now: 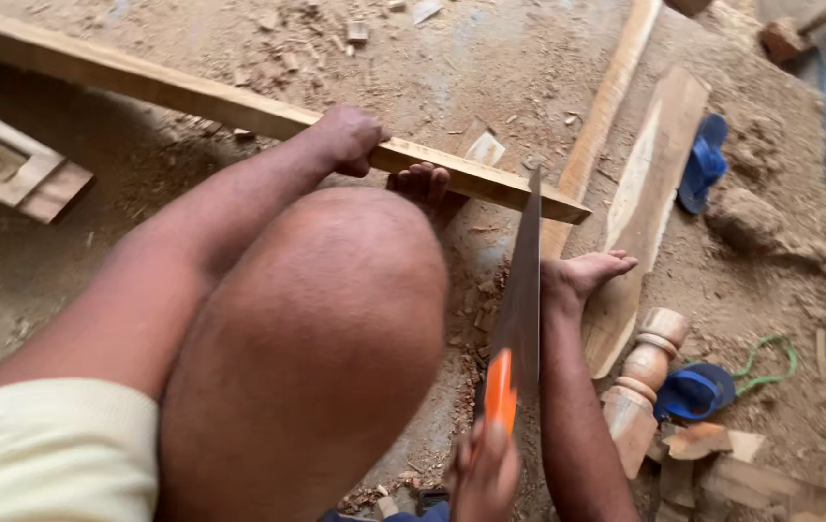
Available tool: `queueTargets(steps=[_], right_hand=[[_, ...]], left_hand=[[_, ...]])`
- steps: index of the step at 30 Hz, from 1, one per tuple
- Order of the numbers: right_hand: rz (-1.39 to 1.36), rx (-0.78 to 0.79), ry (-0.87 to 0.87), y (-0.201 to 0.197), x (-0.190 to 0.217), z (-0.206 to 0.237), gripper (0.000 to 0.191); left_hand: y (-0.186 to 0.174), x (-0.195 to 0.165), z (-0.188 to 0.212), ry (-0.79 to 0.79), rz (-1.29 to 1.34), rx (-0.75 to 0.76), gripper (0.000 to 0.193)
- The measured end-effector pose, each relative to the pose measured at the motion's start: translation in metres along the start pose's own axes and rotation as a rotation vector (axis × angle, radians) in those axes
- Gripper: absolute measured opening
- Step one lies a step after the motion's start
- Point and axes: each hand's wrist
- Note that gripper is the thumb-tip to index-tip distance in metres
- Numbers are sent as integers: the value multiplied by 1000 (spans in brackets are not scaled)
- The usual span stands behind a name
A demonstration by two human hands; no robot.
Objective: The person sits on the workshop floor and saws a long wooden plank with a hand saw, steadying the plank with one hand and foot while cutting. They reposition the plank and continue sawing along the marked line.
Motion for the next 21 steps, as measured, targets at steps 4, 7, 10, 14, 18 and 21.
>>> queueTargets(steps=[4,7,10,14,18,21], right_hand=[[1193,7,-71,-22,13,42,67],[1955,-56,149,-31,19,78,68],[1835,-29,31,-20,19,65,68],[1581,12,-133,0,13,4,69],[1573,12,-159,-10,16,8,69],[1745,-2,-50,-33,28,49,70]], left_hand=[[-3,1,-4,-40,58,60,49],[-7,0,-6,-53,122,87,65],[-5,-2,-7,-103,55,177,76],[2,-1,-8,-32,-13,83,53],[2,1,-6,-45,24,87,58],[-2,2,-3,-144,278,72,48]])
Point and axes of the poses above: each hand's wrist, its own z-axis away from the middle knuckle, its own y-axis out of the palm, x = y × z, and after that the axes turned 5 degrees about -x, right-handed
